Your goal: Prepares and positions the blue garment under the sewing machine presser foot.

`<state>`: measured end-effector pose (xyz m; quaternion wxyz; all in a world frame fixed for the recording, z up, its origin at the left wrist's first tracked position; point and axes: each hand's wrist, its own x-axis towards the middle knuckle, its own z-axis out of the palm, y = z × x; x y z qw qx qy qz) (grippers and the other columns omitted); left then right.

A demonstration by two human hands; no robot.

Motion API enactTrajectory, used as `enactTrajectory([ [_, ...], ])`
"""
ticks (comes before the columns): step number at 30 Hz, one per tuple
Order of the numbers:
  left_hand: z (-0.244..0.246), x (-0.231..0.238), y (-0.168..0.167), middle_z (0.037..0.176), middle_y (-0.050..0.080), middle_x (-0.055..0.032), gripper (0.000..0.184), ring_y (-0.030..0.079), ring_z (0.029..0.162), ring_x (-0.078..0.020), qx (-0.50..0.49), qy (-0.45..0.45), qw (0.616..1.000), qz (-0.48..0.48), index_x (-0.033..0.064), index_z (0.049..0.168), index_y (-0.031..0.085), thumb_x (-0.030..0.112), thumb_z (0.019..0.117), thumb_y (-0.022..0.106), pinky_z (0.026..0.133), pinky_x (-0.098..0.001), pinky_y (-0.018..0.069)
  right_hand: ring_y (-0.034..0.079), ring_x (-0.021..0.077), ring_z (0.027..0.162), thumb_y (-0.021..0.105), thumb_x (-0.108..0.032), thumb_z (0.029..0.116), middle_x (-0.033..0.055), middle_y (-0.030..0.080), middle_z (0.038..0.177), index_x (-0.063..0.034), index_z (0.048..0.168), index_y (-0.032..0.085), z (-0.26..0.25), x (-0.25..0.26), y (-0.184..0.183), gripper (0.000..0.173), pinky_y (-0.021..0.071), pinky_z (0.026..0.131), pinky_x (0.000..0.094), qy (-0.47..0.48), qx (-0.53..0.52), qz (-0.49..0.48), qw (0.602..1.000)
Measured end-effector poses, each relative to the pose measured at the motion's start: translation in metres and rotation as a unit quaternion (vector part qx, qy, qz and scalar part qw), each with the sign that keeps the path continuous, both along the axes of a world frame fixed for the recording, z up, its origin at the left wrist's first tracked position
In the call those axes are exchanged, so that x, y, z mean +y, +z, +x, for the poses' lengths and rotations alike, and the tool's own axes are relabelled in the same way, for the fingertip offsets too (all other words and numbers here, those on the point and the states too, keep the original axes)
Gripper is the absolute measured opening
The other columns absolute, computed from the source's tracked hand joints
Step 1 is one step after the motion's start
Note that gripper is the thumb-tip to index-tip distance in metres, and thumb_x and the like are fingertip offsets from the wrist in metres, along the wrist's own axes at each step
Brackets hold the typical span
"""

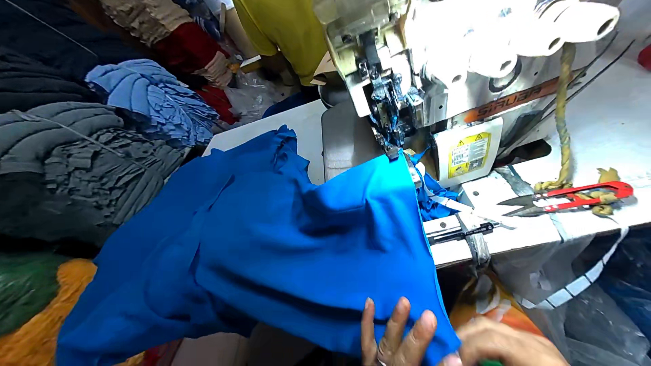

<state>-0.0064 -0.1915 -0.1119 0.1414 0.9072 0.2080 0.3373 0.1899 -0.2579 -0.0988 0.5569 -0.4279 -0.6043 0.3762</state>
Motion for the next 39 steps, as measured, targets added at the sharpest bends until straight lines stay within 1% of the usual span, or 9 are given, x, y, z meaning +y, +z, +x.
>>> enactTrajectory([
  [4, -0.004, 0.032, 0.040, 0.141, 0.062, -0.0029, 0.052, 0.048, 0.141, -0.0114, -0.054, -0.043, 0.994, -0.080, 0.0125, 0.132, 0.058, 0.049, 0.1095, 0.030, 0.121, -0.0383, 0.0326, 0.068, 0.0109, 0.104, 0.058, -0.005, 0.1010, 0.0143, 0.072, 0.101, 0.0007, 0.100, 0.068, 0.007, 0.029, 0.007, 0.011, 0.0516, 0.094, 0.0192, 0.033, -0.075, 0.112, 0.990],
  [6, -0.009, 0.046, 0.054, 0.140, 0.063, 0.0017, 0.048, 0.051, 0.139, -0.0089, -0.065, -0.049, 0.994, -0.076, 0.0152, 0.134, 0.061, 0.047, 0.1097, 0.033, 0.118, -0.0345, 0.0390, 0.067, 0.0055, 0.101, 0.053, -0.012, 0.1054, 0.0096, 0.071, 0.100, -0.0031, 0.105, 0.064, 0.008, 0.041, 0.011, 0.015, 0.0514, 0.090, 0.0154, 0.039, -0.081, 0.151, 0.984],
  [13, -0.026, 0.063, 0.084, 0.148, 0.056, 0.0112, 0.040, 0.046, 0.142, -0.0092, -0.074, -0.035, 0.996, -0.041, 0.0241, 0.139, 0.060, 0.045, 0.1076, 0.046, 0.120, -0.0328, 0.0383, 0.058, -0.0065, 0.070, 0.055, -0.008, 0.0966, -0.0095, 0.063, 0.077, -0.0123, 0.098, 0.068, 0.010, 0.069, 0.034, 0.014, 0.0484, 0.063, 0.0089, 0.043, -0.006, 0.015, 0.999],
  [20, -0.030, 0.057, 0.086, 0.148, 0.056, 0.0114, 0.040, 0.048, 0.142, -0.0111, -0.092, -0.023, 0.995, -0.037, 0.0262, 0.141, 0.059, 0.045, 0.1067, 0.048, 0.119, -0.0331, 0.0399, 0.058, -0.0023, 0.064, 0.055, -0.004, 0.0970, -0.0073, 0.063, 0.074, -0.0117, 0.097, 0.067, 0.007, 0.077, 0.044, 0.015, 0.0464, 0.056, 0.0114, 0.054, 0.009, -0.005, 0.999],
  [25, -0.017, 0.041, 0.059, 0.158, 0.043, 0.0143, 0.065, 0.036, 0.148, -0.0065, -0.074, 0.013, 0.996, -0.047, 0.0298, 0.149, 0.046, 0.069, 0.0967, 0.048, 0.122, -0.0357, 0.0316, 0.059, -0.0014, 0.057, 0.055, -0.006, 0.0995, -0.0055, 0.065, 0.072, -0.0122, 0.099, 0.066, 0.000, 0.069, 0.048, 0.013, 0.0507, 0.052, 0.0128, 0.036, 0.043, -0.054, 0.997],
  [30, 0.010, 0.011, 0.006, 0.170, 0.022, 0.0045, 0.093, 0.022, 0.156, -0.0156, -0.040, 0.124, 0.991, 0.028, 0.0371, 0.162, 0.015, 0.082, 0.0873, 0.047, 0.125, -0.0529, 0.0170, 0.068, 0.0045, 0.062, 0.052, -0.006, 0.1007, -0.0007, 0.069, 0.077, -0.0111, 0.100, 0.065, -0.009, 0.056, 0.047, 0.014, 0.0586, 0.056, 0.0188, 0.023, 0.109, -0.122, 0.986],
  [34, 0.023, 0.015, -0.005, 0.169, 0.025, -0.0053, 0.103, 0.023, 0.155, -0.0188, -0.057, 0.150, 0.986, 0.033, 0.0255, 0.162, 0.014, 0.078, 0.0854, 0.057, 0.125, -0.0543, 0.0135, 0.068, 0.0056, 0.062, 0.053, -0.008, 0.1007, -0.0004, 0.070, 0.078, -0.0121, 0.100, 0.066, -0.012, 0.052, 0.047, 0.013, 0.0595, 0.057, 0.0198, 0.010, 0.120, -0.158, 0.980],
  [36, 0.018, 0.021, 0.000, 0.170, 0.022, -0.0015, 0.094, 0.022, 0.156, -0.0187, -0.076, 0.124, 0.989, -0.006, 0.0295, 0.164, 0.015, 0.077, 0.0904, 0.051, 0.126, -0.0564, 0.0139, 0.069, 0.0067, 0.062, 0.052, -0.007, 0.1010, 0.0006, 0.070, 0.080, -0.0114, 0.100, 0.065, -0.010, 0.055, 0.053, 0.014, 0.0600, 0.056, 0.0207, 0.009, 0.120, -0.173, 0.978],
  [39, 0.007, 0.031, 0.015, 0.168, 0.023, 0.0163, 0.063, 0.020, 0.155, -0.0106, -0.149, 0.067, 0.986, -0.038, 0.0410, 0.159, 0.029, 0.064, 0.1018, 0.042, 0.128, -0.0423, 0.0174, 0.070, 0.0088, 0.065, 0.051, -0.006, 0.1049, 0.0033, 0.069, 0.083, -0.0080, 0.105, 0.062, -0.004, 0.064, 0.070, 0.011, 0.0610, 0.058, 0.0226, 0.028, 0.129, -0.219, 0.967],
])
